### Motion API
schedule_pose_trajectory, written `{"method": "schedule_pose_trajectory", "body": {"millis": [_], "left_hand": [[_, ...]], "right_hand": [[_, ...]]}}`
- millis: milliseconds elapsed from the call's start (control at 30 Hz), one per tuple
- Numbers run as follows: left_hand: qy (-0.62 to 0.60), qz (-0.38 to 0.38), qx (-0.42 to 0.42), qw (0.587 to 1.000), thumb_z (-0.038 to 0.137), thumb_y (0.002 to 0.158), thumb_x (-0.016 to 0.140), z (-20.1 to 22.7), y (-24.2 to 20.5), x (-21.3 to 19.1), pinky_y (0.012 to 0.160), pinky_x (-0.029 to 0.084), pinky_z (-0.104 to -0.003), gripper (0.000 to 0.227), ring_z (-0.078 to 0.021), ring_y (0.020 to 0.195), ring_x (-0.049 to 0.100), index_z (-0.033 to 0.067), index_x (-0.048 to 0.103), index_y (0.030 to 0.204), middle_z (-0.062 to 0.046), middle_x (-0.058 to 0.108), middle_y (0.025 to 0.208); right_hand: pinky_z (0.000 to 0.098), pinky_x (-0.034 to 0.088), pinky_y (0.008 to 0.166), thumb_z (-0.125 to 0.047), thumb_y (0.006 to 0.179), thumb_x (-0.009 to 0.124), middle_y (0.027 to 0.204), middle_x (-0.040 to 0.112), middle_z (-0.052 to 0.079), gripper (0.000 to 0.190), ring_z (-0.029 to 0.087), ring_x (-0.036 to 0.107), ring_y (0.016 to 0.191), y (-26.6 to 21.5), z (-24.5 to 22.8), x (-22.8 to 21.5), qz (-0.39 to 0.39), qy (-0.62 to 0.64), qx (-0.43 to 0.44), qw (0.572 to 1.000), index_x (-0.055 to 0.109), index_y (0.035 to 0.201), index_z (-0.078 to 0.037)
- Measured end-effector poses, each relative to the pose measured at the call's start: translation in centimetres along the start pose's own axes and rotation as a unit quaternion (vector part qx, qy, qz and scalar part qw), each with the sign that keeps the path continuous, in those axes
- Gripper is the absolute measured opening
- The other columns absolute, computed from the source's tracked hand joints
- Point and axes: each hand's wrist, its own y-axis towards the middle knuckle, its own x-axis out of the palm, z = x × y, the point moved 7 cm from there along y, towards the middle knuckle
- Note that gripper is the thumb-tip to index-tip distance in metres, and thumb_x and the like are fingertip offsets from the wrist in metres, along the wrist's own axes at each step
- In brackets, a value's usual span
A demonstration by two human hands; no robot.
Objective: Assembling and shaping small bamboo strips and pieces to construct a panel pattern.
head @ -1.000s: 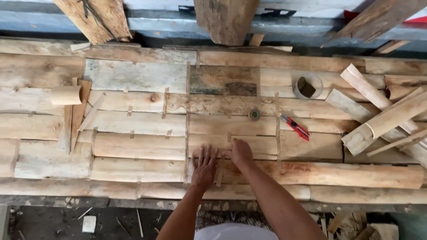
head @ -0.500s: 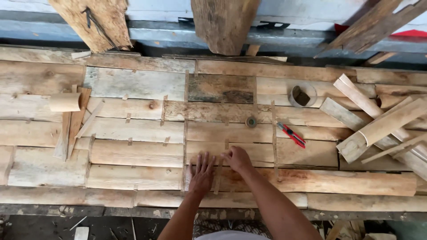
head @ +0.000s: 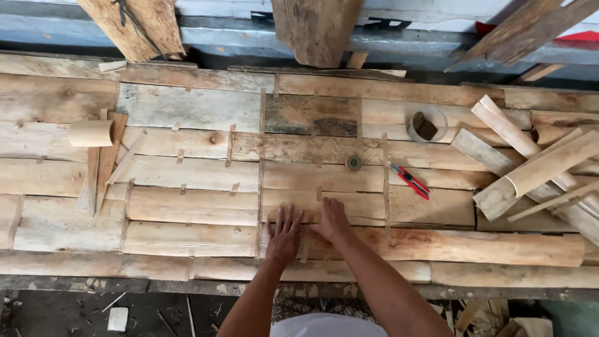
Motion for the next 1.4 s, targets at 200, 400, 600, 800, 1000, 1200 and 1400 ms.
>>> {"method": "schedule_pose_trajectory", "body": {"millis": [200, 400, 600, 800, 1000, 1200, 1400], "left_hand": [[-0.030, 0.025, 0.007, 0.999, 0.034, 0.107, 0.044, -0.3, 0.5, 0.4, 0.122, -0.008, -0.062, 0.065, -0.0283, 0.160, -0.003, 0.0315, 0.014, 0.164, -0.002, 0.002, 0.174], [0.011, 0.127, 0.024, 0.992, 0.026, 0.094, 0.059, 0.1, 0.0, 0.8, 0.120, 0.006, -0.066, 0.071, -0.0328, 0.156, 0.010, 0.0215, 0.031, 0.159, -0.009, 0.017, 0.169], [-0.132, 0.101, -0.151, 0.974, 0.035, 0.100, 0.060, 2.0, -4.6, -1.1, 0.100, 0.044, -0.048, 0.029, -0.0283, 0.111, 0.065, 0.0090, 0.065, 0.112, -0.010, 0.069, 0.113], [-0.171, 0.077, -0.208, 0.960, 0.040, 0.091, 0.065, 2.1, -5.4, 0.8, 0.098, 0.044, -0.050, 0.029, -0.0296, 0.101, 0.069, 0.0140, 0.076, 0.098, -0.008, 0.072, 0.107], [-0.227, 0.103, -0.232, 0.940, 0.033, 0.091, 0.062, 1.5, -5.4, 1.8, 0.101, 0.045, -0.050, 0.026, -0.0288, 0.100, 0.071, 0.0138, 0.078, 0.095, -0.007, 0.078, 0.101], [-0.233, 0.116, -0.240, 0.935, 0.032, 0.088, 0.064, 1.9, -5.7, 1.4, 0.100, 0.042, -0.053, 0.024, -0.0288, 0.101, 0.071, 0.0141, 0.078, 0.096, -0.007, 0.077, 0.102], [-0.204, 0.164, -0.175, 0.949, 0.026, 0.090, 0.065, 2.9, -5.0, 2.3, 0.094, 0.044, -0.053, 0.018, -0.0280, 0.105, 0.068, 0.0134, 0.076, 0.096, -0.006, 0.075, 0.102]], "right_hand": [[0.0474, 0.039, 0.112, -0.044, 0.058, 0.101, 0.139, 0.045, 0.022, 0.111, 0.042, 0.041, 0.132, -0.8, -1.1, -1.0, -0.043, -0.017, 0.001, 0.999, 0.040, 0.139, 0.001], [0.0473, 0.043, 0.110, -0.041, 0.058, 0.100, 0.137, 0.047, 0.021, 0.111, 0.042, 0.044, 0.129, -0.9, -1.4, -1.0, -0.012, -0.036, 0.004, 0.999, 0.040, 0.142, -0.001], [0.0468, 0.044, 0.109, -0.045, 0.056, 0.102, 0.139, 0.045, 0.022, 0.114, 0.041, 0.043, 0.132, -1.0, -1.9, -1.9, -0.053, -0.025, 0.032, 0.998, 0.039, 0.139, 0.000], [0.0469, 0.045, 0.108, -0.046, 0.054, 0.103, 0.138, 0.045, 0.023, 0.115, 0.041, 0.043, 0.130, -1.0, -1.6, -1.5, -0.046, -0.019, 0.021, 0.999, 0.039, 0.139, 0.000], [0.0490, 0.042, 0.110, -0.052, 0.051, 0.102, 0.136, 0.047, 0.023, 0.117, 0.041, 0.044, 0.129, -0.5, -0.5, -0.6, -0.010, -0.022, -0.017, 1.000, 0.042, 0.137, -0.001], [0.0496, 0.042, 0.109, -0.051, 0.049, 0.103, 0.137, 0.044, 0.024, 0.121, 0.042, 0.042, 0.128, -0.8, -0.7, -0.8, -0.018, -0.009, -0.005, 1.000, 0.039, 0.138, 0.000], [0.0475, 0.046, 0.108, -0.038, 0.053, 0.105, 0.140, 0.045, 0.023, 0.115, 0.041, 0.044, 0.131, -1.8, -2.7, -1.8, -0.032, -0.005, 0.074, 0.997, 0.039, 0.138, 0.001]]}}
